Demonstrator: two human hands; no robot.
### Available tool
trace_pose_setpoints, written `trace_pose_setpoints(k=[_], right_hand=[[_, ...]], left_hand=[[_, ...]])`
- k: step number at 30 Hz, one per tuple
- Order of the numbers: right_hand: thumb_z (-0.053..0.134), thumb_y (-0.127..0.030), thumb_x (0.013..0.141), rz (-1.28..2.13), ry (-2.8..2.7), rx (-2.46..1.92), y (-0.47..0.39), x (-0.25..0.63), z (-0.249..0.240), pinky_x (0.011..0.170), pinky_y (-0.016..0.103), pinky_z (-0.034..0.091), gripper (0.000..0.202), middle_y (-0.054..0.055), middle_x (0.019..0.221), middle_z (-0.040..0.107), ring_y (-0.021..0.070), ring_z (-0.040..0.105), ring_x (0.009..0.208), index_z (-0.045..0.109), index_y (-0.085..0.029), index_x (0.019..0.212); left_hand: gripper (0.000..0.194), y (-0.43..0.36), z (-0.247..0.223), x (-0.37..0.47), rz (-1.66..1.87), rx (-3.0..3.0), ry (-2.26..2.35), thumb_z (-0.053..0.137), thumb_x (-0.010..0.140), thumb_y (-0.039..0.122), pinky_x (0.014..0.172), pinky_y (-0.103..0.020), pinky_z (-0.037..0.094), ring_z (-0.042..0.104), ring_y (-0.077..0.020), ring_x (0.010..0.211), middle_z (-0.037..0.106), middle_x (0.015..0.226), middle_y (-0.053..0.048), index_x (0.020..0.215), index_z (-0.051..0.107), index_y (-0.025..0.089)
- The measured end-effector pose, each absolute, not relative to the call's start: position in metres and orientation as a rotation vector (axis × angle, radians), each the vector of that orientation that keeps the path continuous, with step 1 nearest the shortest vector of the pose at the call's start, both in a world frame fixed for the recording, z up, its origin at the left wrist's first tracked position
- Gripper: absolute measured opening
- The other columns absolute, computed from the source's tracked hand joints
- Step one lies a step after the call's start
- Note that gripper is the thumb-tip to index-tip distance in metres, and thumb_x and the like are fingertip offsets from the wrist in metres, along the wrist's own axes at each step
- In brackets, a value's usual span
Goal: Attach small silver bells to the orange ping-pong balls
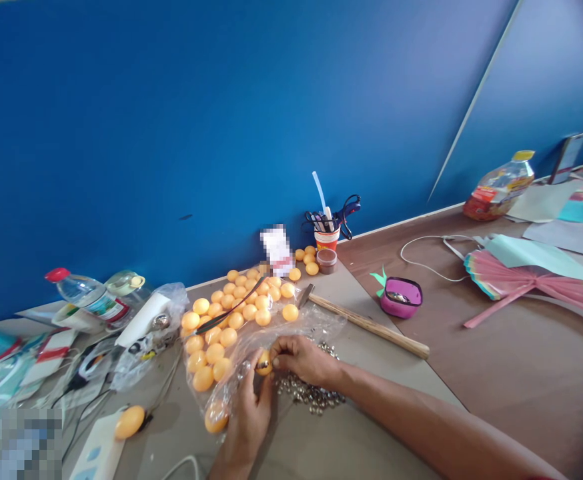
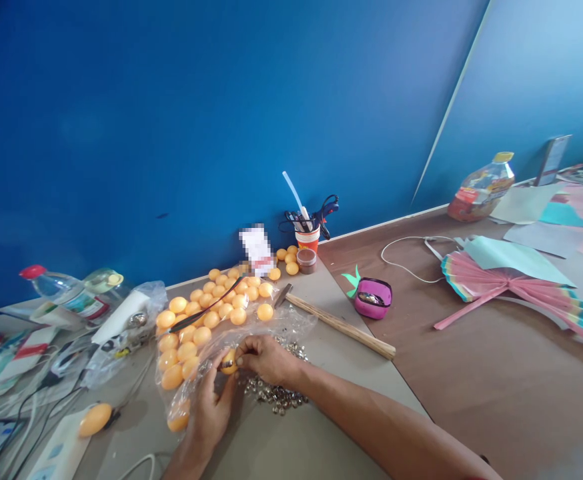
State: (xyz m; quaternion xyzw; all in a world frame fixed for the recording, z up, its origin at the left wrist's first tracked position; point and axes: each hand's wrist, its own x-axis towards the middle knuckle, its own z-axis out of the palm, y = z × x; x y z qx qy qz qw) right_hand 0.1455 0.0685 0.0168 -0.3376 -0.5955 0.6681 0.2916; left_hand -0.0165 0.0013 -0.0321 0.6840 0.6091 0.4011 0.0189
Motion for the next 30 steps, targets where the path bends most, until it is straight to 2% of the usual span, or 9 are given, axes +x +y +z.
trace_pose_setpoints(k=[11, 15, 30], right_hand=[[0.051, -0.008, 0.068, 1.744, -1.601, -0.993, 0.067, 0.141, 0.011, 0.056, 0.020, 0.035, 0.010, -0.005, 0.058, 0.052, 0.0084, 0.044, 0.056, 0.058, -0.015, 0.066], [0.049, -0.005, 0.067, 1.765, -1.567, -1.026, 0.064, 0.140, 0.015, 0.054, 0.019, 0.035, 0.012, -0.005, 0.058, 0.052, 0.0080, 0.044, 0.055, 0.057, -0.015, 0.067], [0.047, -0.001, 0.065, 1.578, -1.706, -1.163, 0.061, 0.140, 0.019, 0.047, 0.018, 0.035, 0.017, -0.005, 0.055, 0.053, 0.0086, 0.047, 0.051, 0.054, -0.017, 0.065]], left_hand=[[0.036, 0.000, -0.033, -0.016, 1.263, 2.195, 1.894, 0.046, 0.091, 0.038, 0.085, -0.035, 0.058, 0.068, -0.0244, 0.103, 0.072, 0.108, -0.015, 0.117, 0.059, 0.016], [0.036, -0.001, -0.032, -0.015, 1.244, 2.273, 1.903, 0.046, 0.092, 0.036, 0.084, -0.037, 0.058, 0.068, -0.0256, 0.102, 0.071, 0.109, -0.017, 0.118, 0.057, 0.014], [0.035, -0.008, -0.030, -0.010, 1.149, 2.271, 1.935, 0.046, 0.092, 0.034, 0.092, -0.042, 0.053, 0.063, -0.0265, 0.109, 0.067, 0.113, -0.016, 0.121, 0.055, 0.018]])
